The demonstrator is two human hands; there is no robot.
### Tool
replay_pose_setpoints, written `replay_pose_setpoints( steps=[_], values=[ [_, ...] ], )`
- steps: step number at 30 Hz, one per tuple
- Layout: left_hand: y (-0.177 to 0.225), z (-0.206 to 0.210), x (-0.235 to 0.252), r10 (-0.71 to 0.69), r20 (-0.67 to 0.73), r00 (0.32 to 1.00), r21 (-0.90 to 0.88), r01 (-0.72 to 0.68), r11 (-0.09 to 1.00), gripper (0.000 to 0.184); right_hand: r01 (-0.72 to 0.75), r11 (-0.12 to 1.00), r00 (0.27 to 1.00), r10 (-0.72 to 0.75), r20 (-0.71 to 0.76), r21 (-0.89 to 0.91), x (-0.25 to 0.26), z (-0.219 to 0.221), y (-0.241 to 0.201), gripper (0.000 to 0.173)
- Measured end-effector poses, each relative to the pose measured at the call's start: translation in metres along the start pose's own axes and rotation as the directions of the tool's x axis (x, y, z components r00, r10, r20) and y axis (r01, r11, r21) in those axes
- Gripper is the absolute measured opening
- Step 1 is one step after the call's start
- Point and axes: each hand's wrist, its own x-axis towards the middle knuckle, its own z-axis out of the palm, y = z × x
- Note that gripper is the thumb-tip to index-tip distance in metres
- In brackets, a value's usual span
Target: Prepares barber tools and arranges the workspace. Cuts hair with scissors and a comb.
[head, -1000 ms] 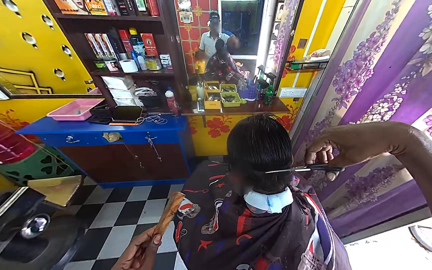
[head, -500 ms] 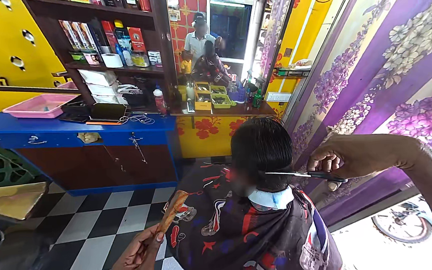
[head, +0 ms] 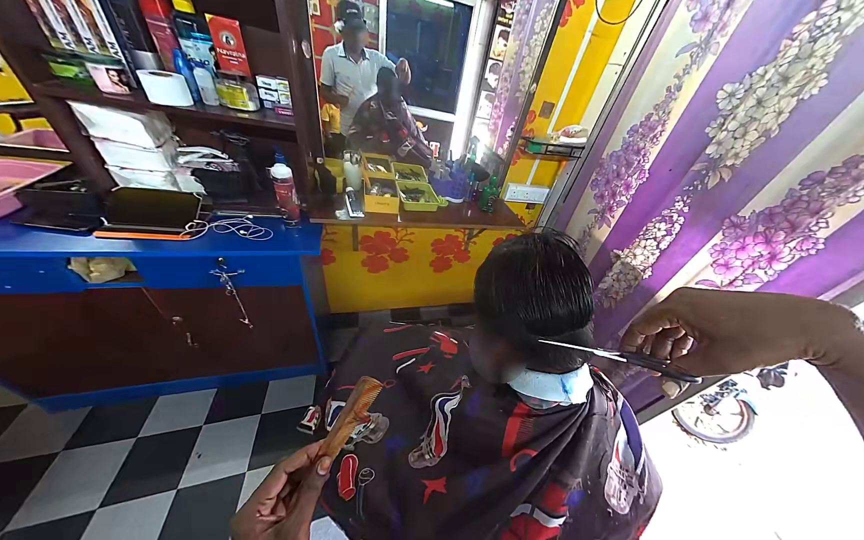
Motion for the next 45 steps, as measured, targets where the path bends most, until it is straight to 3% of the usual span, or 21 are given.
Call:
replay_pose_setpoints(
  steps=[7, 16, 33, 40, 45],
  values=[
    [-0.014, -0.004, 0.009, -0.032, 0.051, 0.998, -0.064, 0.035, 0.997, 0.018, -0.036, 0.999, 0.999, 0.036, -0.008, 0.023, 0.009, 0.004, -0.037, 0.024],
    [-0.025, -0.016, 0.018, -0.062, 0.084, 0.995, -0.084, 0.069, 0.994, 0.019, -0.054, 0.994, 0.998, 0.051, -0.035, -0.090, 0.025, 0.005, -0.062, 0.013],
    [-0.033, -0.031, 0.027, -0.099, 0.094, 0.991, -0.070, 0.105, 0.992, 0.018, -0.090, 0.960, 0.993, 0.066, -0.100, -0.264, 0.024, 0.014, -0.072, 0.003],
    [-0.035, -0.031, 0.026, -0.111, 0.096, 0.989, -0.068, 0.118, 0.991, 0.018, -0.127, 0.960, 0.991, 0.112, -0.073, -0.248, 0.026, 0.009, -0.078, 0.020],
    [-0.039, -0.031, 0.025, -0.094, 0.102, 0.990, -0.082, 0.102, 0.991, 0.018, -0.110, 0.950, 0.994, 0.100, -0.048, -0.293, 0.036, 0.007, -0.090, 0.021]
  ],
)
